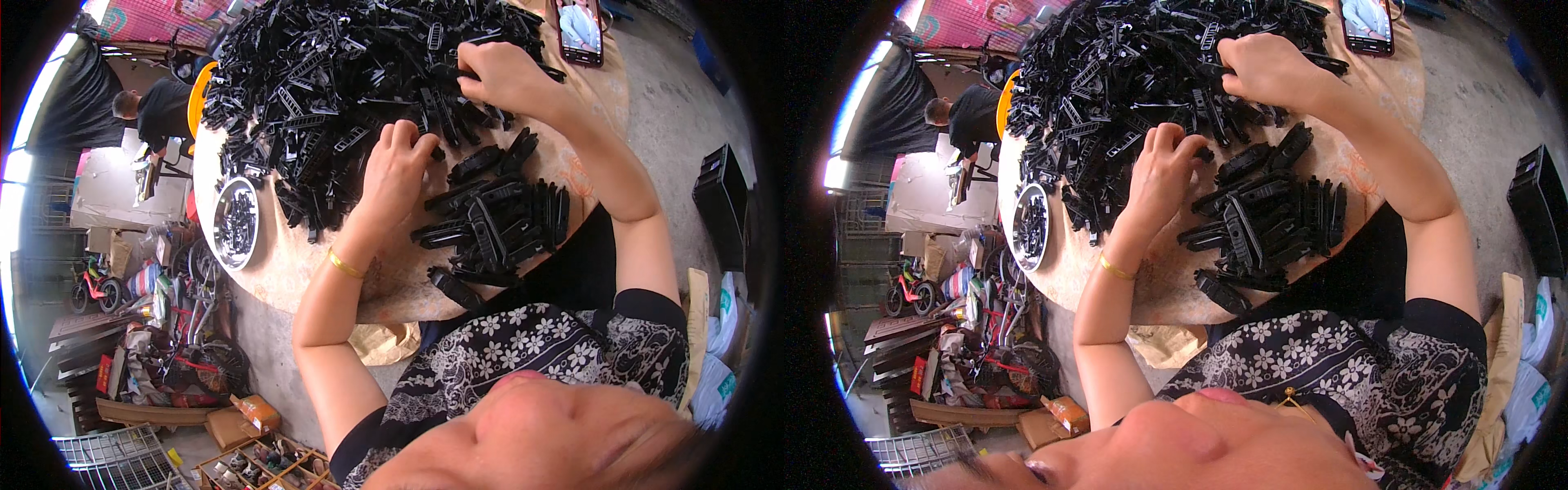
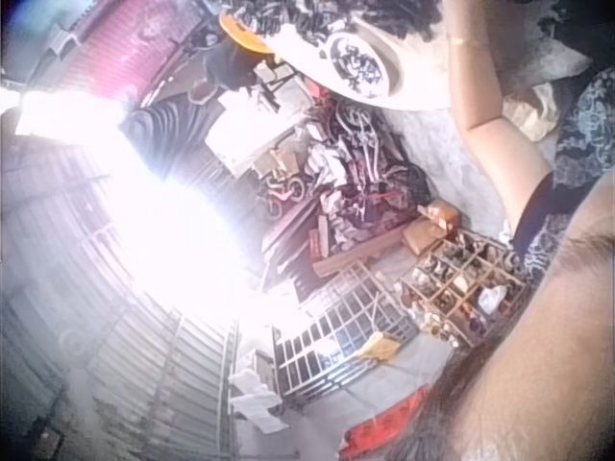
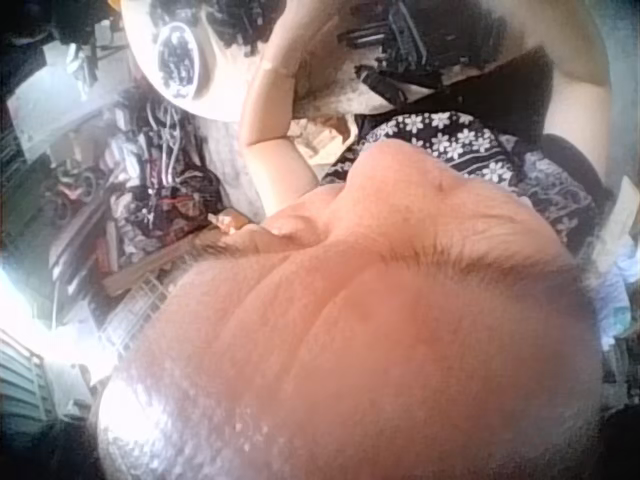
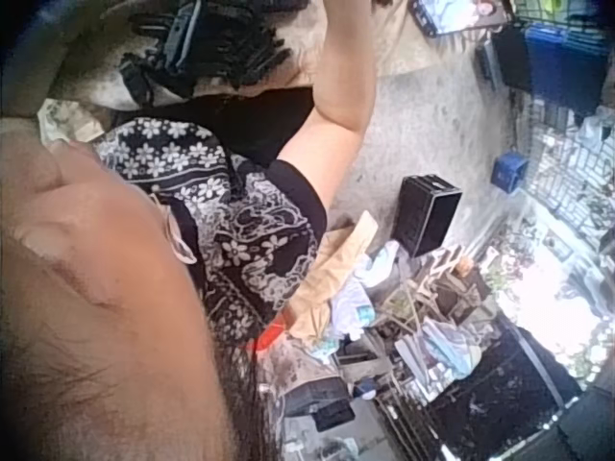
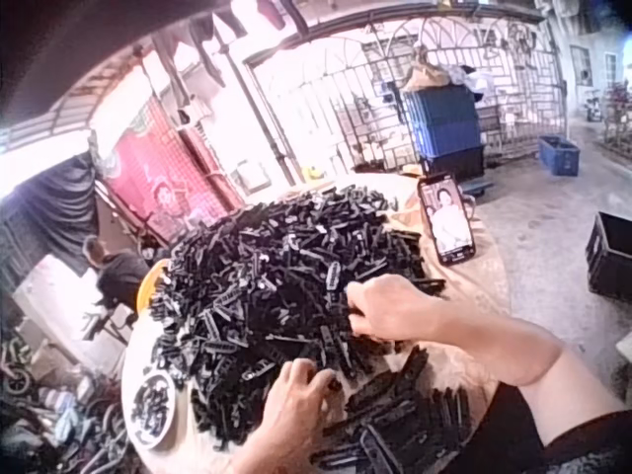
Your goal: The person assembles plastic components by hand, picking pieces from a pile on the table, fitting them together, and setting the assembled parts down on the table.
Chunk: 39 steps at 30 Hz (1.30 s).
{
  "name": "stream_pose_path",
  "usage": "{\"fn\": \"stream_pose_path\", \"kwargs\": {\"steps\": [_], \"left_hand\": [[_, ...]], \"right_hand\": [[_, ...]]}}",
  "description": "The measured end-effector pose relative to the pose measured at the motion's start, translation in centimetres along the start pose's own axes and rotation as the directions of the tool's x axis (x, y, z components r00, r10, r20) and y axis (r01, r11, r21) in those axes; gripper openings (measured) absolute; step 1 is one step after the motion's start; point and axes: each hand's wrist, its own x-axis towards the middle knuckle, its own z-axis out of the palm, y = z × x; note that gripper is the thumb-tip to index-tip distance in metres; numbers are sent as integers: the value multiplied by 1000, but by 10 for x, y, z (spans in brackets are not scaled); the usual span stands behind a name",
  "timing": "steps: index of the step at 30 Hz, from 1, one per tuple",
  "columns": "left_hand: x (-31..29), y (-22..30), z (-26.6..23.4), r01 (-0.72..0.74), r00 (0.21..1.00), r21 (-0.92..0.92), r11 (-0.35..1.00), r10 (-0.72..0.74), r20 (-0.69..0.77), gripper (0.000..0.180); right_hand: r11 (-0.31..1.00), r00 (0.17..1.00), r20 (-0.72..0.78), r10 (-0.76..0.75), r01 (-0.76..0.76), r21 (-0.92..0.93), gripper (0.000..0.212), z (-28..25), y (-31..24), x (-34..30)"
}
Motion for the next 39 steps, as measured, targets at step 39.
{"fn": "stream_pose_path", "kwargs": {"steps": [39], "left_hand": [[-15,-5,-17,228,766,-945,-234,-556,323,41]], "right_hand": [[796,794,-340,-504,580,174,39,25,-54,-25]]}}
